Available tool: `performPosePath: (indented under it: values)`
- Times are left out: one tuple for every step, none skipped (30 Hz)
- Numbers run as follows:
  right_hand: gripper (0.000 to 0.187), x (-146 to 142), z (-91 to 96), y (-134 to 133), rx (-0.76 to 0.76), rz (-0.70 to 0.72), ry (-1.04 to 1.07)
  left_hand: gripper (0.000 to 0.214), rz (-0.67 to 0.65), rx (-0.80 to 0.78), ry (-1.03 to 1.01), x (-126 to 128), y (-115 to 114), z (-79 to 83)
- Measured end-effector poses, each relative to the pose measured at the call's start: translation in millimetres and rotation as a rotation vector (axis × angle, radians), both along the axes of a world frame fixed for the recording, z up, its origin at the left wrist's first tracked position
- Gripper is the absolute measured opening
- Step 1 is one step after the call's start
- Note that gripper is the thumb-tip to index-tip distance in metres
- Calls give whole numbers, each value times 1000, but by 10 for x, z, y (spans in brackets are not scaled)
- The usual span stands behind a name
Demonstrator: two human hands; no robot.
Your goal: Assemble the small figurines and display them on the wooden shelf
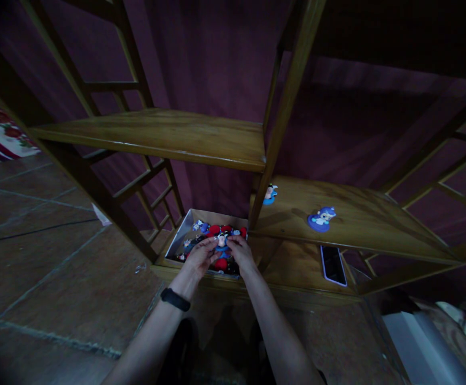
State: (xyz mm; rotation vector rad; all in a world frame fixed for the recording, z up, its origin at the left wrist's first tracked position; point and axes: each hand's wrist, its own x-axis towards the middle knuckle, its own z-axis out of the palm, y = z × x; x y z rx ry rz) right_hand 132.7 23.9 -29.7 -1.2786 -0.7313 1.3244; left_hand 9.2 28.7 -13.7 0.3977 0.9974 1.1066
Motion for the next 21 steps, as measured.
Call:
performPosePath:
  values:
    - [26, 3, -8, 3, 2, 1, 8, 10, -2, 3, 0, 0, 1, -4]
    - [26, 5, -14, 7, 3, 3, 17, 10, -3, 6, 0, -1, 1, -8]
    - [26, 7, -20, 11, 4, 5, 28, 10, -6, 8, 0, -1, 1, -11]
    - [27, 8, -24, 14, 3, 6, 36, 10, -10, 10, -1, -1, 2, -13]
    - [27, 9, -27, 18, 1, 6, 40, 10, -12, 9, -1, -1, 2, -15]
    - [27, 9, -29, 22, -2, 5, 43, 10, -14, 9, -3, -1, 2, -15]
    - [27, 10, -31, 25, -5, 2, 45, 10, -13, 9, -6, 0, 2, -15]
    - [27, 10, -32, 27, -8, -1, 45, 10, -10, 10, -9, 1, 2, -14]
    - [27, 10, -33, 29, -12, -5, 44, 10, -5, 8, -11, 2, 2, -13]
    - [27, 10, -33, 29, -16, -10, 42, 10, -1, 3, -11, 2, 2, -11]
    - [27, 11, -31, 29, -19, -15, 40, 10, 3, -2, -12, 3, 1, -9]
    - [27, 11, -29, 27, -21, -18, 38, 10, 6, -9, -12, 3, 0, -7]
    - [27, 11, -25, 25, -23, -19, 36, 10, 9, -14, -12, 3, 0, -6]
    - [27, 11, -20, 23, -23, -17, 35, 10, 10, -16, -13, 3, -1, -4]
    - [27, 11, -13, 20, -24, -16, 34, 10, 11, -16, -12, 3, -1, -4]
    - [26, 11, -6, 17, -25, -15, 34, 10, 12, -15, -12, 2, -1, -3]
    - [26, 11, 1, 14, -27, -17, 31, 10, 14, -15, -11, 2, 0, -4]
    - [25, 11, 9, 12, -29, -22, 27, 10, 15, -15, -12, 2, 1, -4]
    - [25, 12, 15, 10, -30, -28, 19, 10, 18, -16, -14, 3, 2, -6]
    - [25, 14, 21, 8, -32, -32, 11, 10, 22, -18, -17, 3, 3, -7]
    - [25, 16, 26, 5, -32, -29, 2, 10, 24, -19, -21, 4, 4, -8]
